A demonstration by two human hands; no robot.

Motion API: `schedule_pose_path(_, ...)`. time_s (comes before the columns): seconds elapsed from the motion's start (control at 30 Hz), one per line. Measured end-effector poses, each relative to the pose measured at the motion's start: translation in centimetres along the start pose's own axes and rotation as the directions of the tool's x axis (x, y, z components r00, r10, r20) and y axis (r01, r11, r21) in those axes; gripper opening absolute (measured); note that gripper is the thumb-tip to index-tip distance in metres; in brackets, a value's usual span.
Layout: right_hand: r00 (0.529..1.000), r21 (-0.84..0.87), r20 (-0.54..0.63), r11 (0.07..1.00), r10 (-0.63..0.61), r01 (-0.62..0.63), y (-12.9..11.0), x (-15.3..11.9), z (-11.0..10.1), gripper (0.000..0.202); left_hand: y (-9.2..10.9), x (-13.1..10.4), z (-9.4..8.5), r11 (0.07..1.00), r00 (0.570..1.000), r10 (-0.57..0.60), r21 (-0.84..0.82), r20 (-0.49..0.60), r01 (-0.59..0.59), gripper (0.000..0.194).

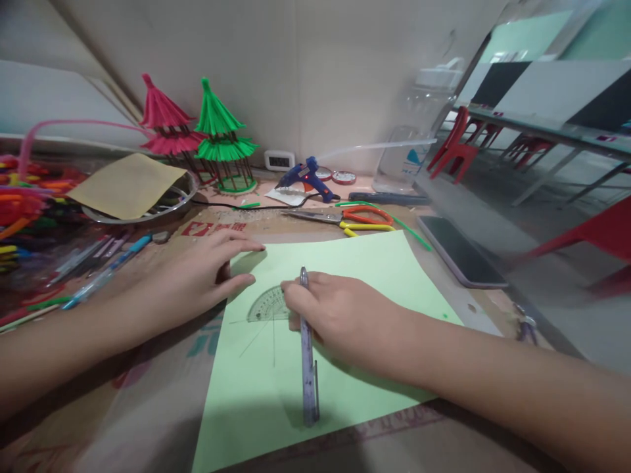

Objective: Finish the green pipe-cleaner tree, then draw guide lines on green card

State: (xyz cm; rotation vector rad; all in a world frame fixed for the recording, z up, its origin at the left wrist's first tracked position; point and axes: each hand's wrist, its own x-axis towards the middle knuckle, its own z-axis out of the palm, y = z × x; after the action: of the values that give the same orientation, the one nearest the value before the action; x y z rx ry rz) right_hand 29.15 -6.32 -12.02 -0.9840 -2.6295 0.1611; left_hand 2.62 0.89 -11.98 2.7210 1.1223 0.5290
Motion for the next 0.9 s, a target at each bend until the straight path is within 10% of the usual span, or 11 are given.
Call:
schedule_pose_path(0.3, 0.997, 0.184, -0.040, 0.982, 0.058, -0.050, 0.3, -0.5, 0.5, 0.014, 3.2, -3.2, -1.5, 0.938, 0.950, 0.310, 0.171, -0.020, -0.303, 0.023)
schedule_pose_path(0.9, 0.993, 0.242, -0.066, 0.967, 0.096, -0.078, -0.2, 0.0, 0.9, 0.015, 3.5, -4.3, -0.3, 0.946, 0.949, 0.313, 0.099, -0.032, -0.309, 0.020)
